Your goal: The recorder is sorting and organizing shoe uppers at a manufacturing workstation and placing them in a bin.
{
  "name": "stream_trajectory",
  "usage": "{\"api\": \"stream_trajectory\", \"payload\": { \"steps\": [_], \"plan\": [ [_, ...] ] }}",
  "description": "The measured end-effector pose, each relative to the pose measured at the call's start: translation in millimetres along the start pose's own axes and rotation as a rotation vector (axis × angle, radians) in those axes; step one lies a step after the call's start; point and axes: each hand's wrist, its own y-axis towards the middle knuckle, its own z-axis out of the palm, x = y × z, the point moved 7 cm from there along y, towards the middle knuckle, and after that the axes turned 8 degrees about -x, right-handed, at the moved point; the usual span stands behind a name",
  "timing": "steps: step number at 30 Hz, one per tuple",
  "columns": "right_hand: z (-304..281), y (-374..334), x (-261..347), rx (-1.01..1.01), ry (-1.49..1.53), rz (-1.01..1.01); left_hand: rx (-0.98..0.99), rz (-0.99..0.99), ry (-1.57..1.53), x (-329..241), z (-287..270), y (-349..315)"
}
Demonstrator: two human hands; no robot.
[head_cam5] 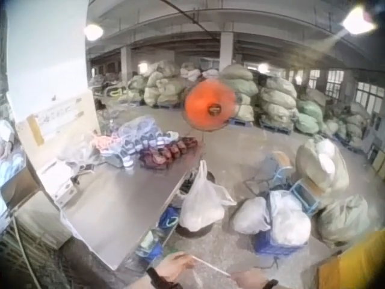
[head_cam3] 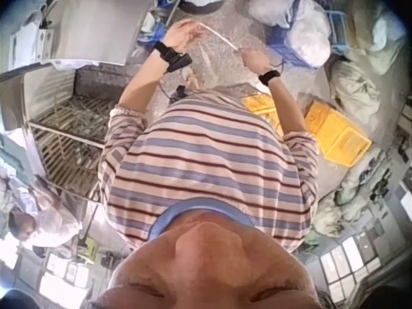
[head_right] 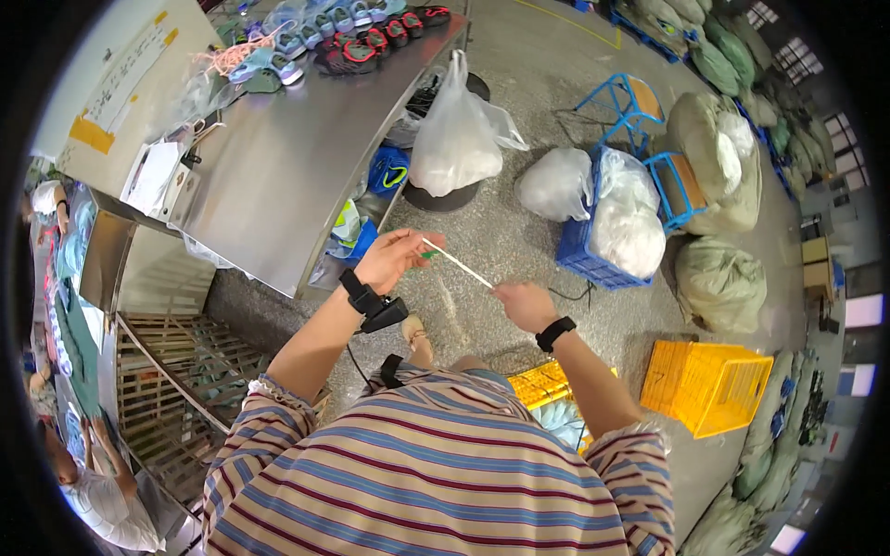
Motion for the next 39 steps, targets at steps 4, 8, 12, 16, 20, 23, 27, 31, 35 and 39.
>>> {"api": "stream_trajectory", "payload": {
  "steps": [4,8,12,16,20,23,27,31,35,39],
  "plan": [
    [26.0,18.4,-16.0,0.101,0.067,0.135,0.084,-0.053,-0.176,-35.8,8.6,17.1],
    [21.4,54.2,-34.0,0.094,0.156,0.133,0.064,-0.003,-0.092,-69.8,20.0,30.3],
    [18.7,70.0,-56.3,0.113,0.131,0.177,-0.160,0.233,-0.033,-87.3,-25.0,47.1],
    [25.7,73.3,-77.5,0.099,0.335,0.192,-0.046,0.016,-0.255,-87.7,13.9,54.0],
    [37.8,79.8,-107.5,0.174,0.229,0.238,0.038,0.158,-0.248,-106.9,22.6,62.5],
    [36.6,82.8,-115.7,0.195,0.315,0.170,0.258,0.083,-0.394,-127.5,47.4,73.3],
    [-4.3,97.5,-91.5,-0.017,0.430,-0.083,0.145,-0.052,-0.399,-112.8,63.5,83.6],
    [-72.2,125.3,-72.3,0.010,1.253,0.067,0.024,0.009,0.167,-94.9,78.1,97.8],
    [-105.5,140.7,29.2,0.175,1.640,-0.135,0.145,0.029,0.463,-74.8,90.2,102.4],
    [-95.0,132.1,38.2,0.196,1.732,-0.150,0.074,0.011,0.410,-73.8,93.1,97.8]
  ]
}}
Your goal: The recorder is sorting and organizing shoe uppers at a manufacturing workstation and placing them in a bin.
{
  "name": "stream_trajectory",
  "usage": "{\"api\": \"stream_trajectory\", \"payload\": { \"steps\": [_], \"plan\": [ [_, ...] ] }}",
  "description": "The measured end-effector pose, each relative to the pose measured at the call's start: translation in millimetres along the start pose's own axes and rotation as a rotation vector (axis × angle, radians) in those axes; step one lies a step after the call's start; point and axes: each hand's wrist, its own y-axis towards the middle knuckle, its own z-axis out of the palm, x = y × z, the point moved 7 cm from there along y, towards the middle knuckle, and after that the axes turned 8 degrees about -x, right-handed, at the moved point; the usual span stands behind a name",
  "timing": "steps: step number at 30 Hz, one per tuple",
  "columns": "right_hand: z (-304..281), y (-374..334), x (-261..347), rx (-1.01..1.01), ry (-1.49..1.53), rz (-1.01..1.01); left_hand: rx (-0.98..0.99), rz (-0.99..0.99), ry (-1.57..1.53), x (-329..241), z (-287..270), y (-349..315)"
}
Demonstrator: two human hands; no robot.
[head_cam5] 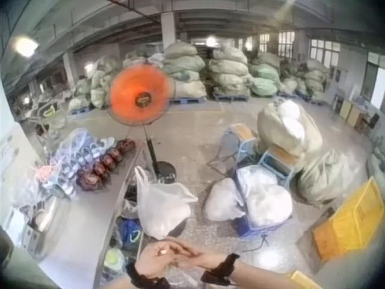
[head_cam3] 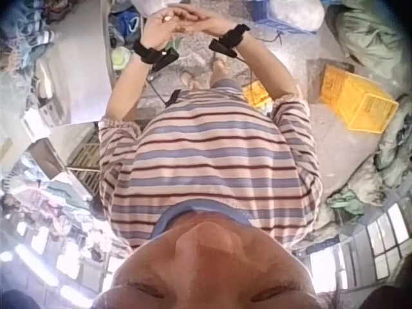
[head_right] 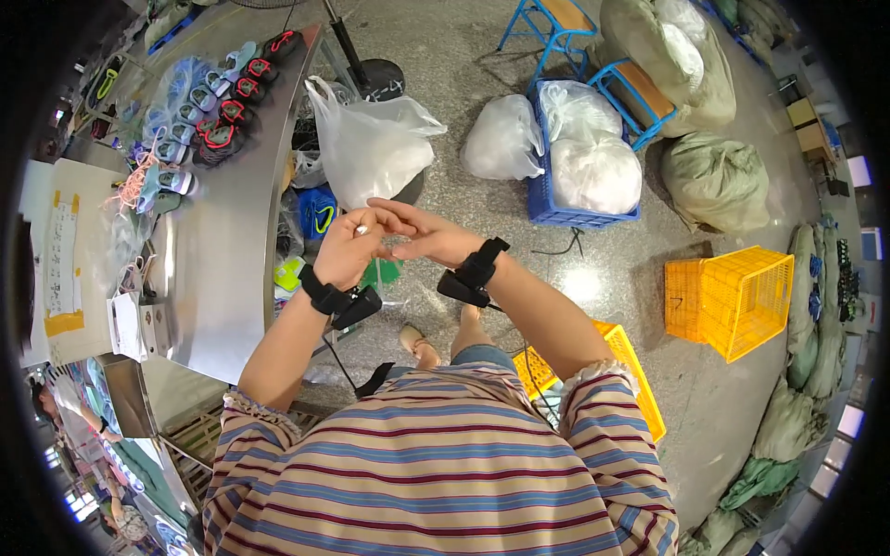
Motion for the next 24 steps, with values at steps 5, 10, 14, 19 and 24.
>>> {"api": "stream_trajectory", "payload": {
  "steps": [5,10,14,19,24],
  "plan": [
    [-2.3,2.9,-14.3,0.079,-0.068,-0.013,0.120,-0.012,-0.050,-1.3,-5.5,-4.7],
    [-8.2,3.2,-56.9,-0.006,-0.033,0.013,0.142,0.036,-0.296,-14.7,-5.7,-8.1],
    [-13.1,1.3,-78.7,-0.098,-0.041,0.055,0.116,0.109,-0.216,-20.8,-19.3,-5.8],
    [-72.8,-12.5,-71.0,-0.217,-0.390,0.142,-0.309,-0.048,0.631,-4.9,-110.9,0.6],
    [-72.4,-8.6,-36.0,-0.290,-1.106,-0.035,-0.265,0.576,1.258,-2.6,-84.8,-19.9]
  ]
}}
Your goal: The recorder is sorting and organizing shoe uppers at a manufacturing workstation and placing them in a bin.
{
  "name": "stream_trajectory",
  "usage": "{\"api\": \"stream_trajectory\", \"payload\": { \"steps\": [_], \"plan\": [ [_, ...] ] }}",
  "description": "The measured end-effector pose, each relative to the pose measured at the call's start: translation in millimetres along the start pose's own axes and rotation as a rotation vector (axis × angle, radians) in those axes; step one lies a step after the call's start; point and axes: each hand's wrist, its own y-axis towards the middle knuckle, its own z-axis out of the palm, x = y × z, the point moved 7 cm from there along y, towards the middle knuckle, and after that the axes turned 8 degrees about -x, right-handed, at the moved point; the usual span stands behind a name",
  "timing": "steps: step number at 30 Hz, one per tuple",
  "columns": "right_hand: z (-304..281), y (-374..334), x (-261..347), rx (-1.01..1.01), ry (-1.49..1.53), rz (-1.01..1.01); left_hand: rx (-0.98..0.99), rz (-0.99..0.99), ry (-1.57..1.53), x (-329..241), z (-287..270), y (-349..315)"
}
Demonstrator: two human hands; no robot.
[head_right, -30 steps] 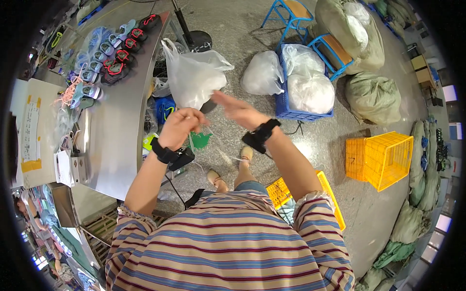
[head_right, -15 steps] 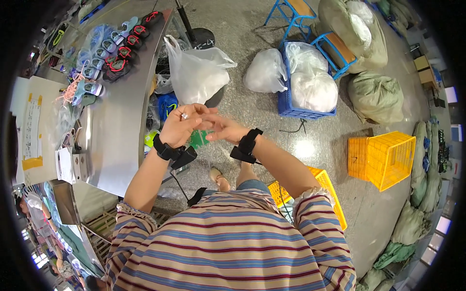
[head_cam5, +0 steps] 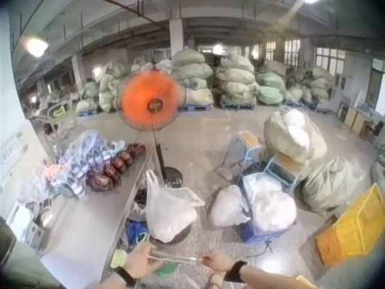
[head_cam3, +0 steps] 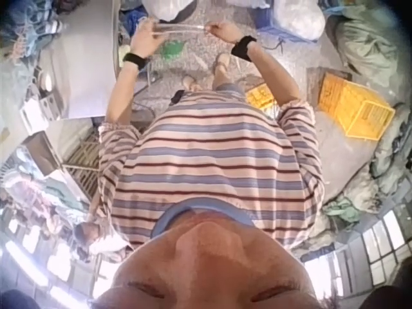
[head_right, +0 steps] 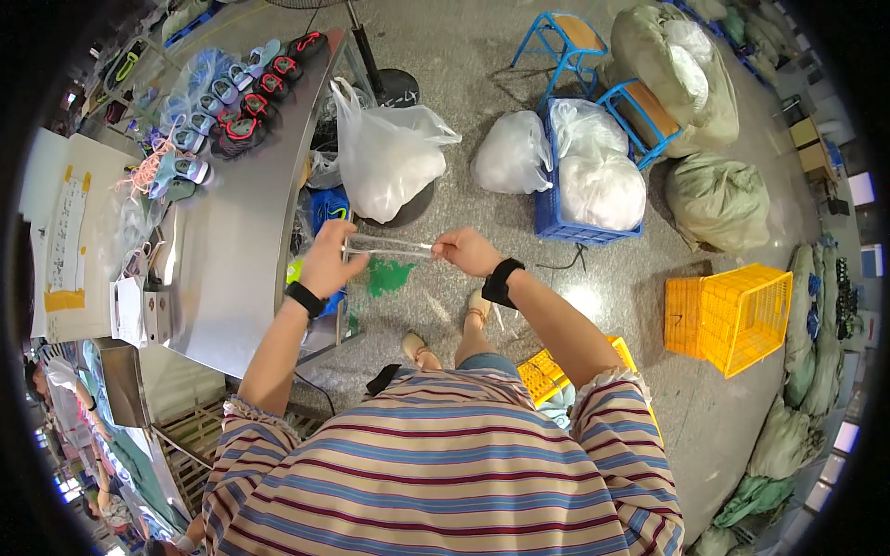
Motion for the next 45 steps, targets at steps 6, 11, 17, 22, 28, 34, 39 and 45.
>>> {"api": "stream_trajectory", "payload": {
  "steps": [6,11,17,22,28,34,39,45],
  "plan": [
    [31.6,-15.4,33.4,-0.088,-0.639,-0.174,0.425,-0.029,-0.213,-65.5,74.6,-27.0],
    [-3.2,-40.3,25.3,-0.081,0.140,-0.038,0.640,-0.505,-0.685,-27.4,116.9,-63.2],
    [-23.1,-77.1,-23.4,-0.059,-0.315,-0.122,0.687,-0.720,-1.194,-40.3,96.6,-90.4],
    [-38.3,-54.4,-31.9,-0.431,0.372,0.176,0.926,-0.291,-1.083,-139.0,97.5,-82.3],
    [-25.8,-44.9,2.2,0.264,0.680,-0.126,0.315,-0.682,-1.987,-60.8,139.8,-60.8],
    [-20.1,-39.5,-36.1,0.208,0.340,-0.098,0.544,-0.400,-0.943,-122.1,121.9,-44.9],
    [-11.1,-28.2,-67.7,0.223,0.355,0.014,0.562,-0.436,-0.590,-113.9,156.2,-41.3],
    [-4.2,-36.4,-84.9,0.352,0.377,0.207,0.398,-0.104,-0.378,-100.7,159.5,-36.5]
  ]
}}
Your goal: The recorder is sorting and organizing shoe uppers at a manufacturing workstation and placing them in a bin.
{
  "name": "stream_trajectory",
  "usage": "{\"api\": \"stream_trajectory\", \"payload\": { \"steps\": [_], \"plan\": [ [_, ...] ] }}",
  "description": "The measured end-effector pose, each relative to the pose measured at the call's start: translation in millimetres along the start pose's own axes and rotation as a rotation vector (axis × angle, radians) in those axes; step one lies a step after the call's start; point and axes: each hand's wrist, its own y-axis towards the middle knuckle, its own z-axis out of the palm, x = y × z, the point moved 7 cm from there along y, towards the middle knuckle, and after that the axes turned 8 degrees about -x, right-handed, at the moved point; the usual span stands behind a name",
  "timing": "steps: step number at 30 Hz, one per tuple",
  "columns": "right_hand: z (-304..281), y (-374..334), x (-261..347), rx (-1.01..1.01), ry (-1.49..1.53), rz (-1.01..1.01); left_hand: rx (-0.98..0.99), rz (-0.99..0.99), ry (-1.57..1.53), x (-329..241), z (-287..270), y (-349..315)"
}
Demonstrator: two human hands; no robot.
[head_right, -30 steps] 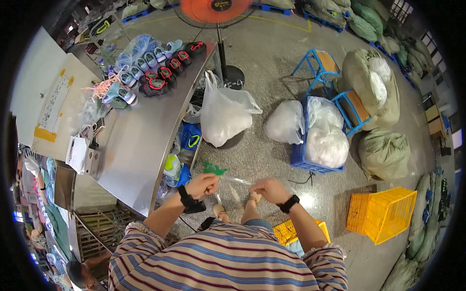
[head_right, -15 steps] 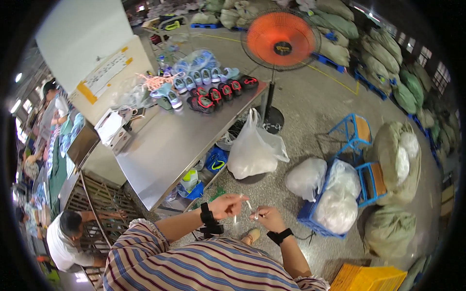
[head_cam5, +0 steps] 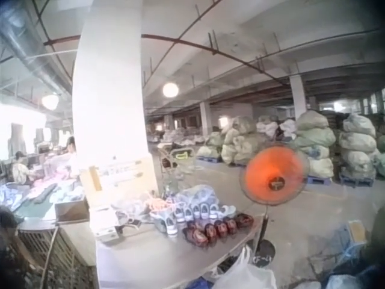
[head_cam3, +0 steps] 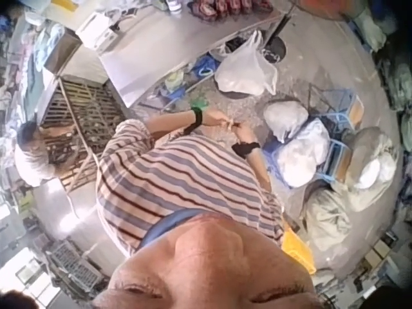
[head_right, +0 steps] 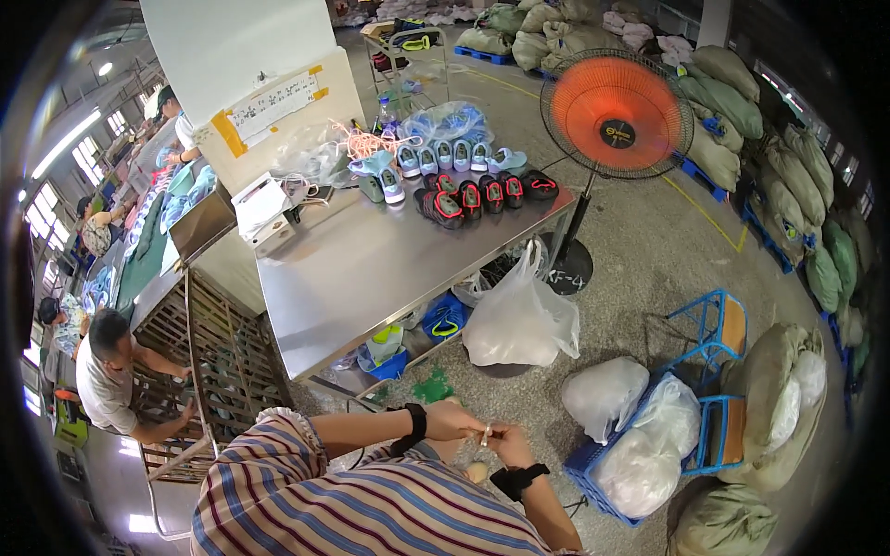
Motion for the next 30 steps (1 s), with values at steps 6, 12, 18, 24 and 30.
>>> {"api": "stream_trajectory", "payload": {
  "steps": [6,12,18,24,30],
  "plan": [
    [-32.6,25.3,-25.9,-0.123,0.087,0.032,0.035,-0.070,0.204,13.6,-22.4,40.3],
    [-148.1,74.3,-62.8,-0.585,-0.005,0.195,0.040,-0.320,0.011,100.3,-66.2,89.8],
    [-210.9,142.7,-63.3,-0.891,-0.068,0.283,-0.214,-0.209,-0.056,133.5,-98.8,139.9],
    [-207.0,224.9,6.2,-0.759,-0.858,0.093,-0.051,-0.350,0.194,153.9,-133.4,160.3],
    [-152.3,287.2,25.0,-0.610,-0.876,0.100,0.087,-0.461,0.407,169.0,-98.6,125.3]
  ]
}}
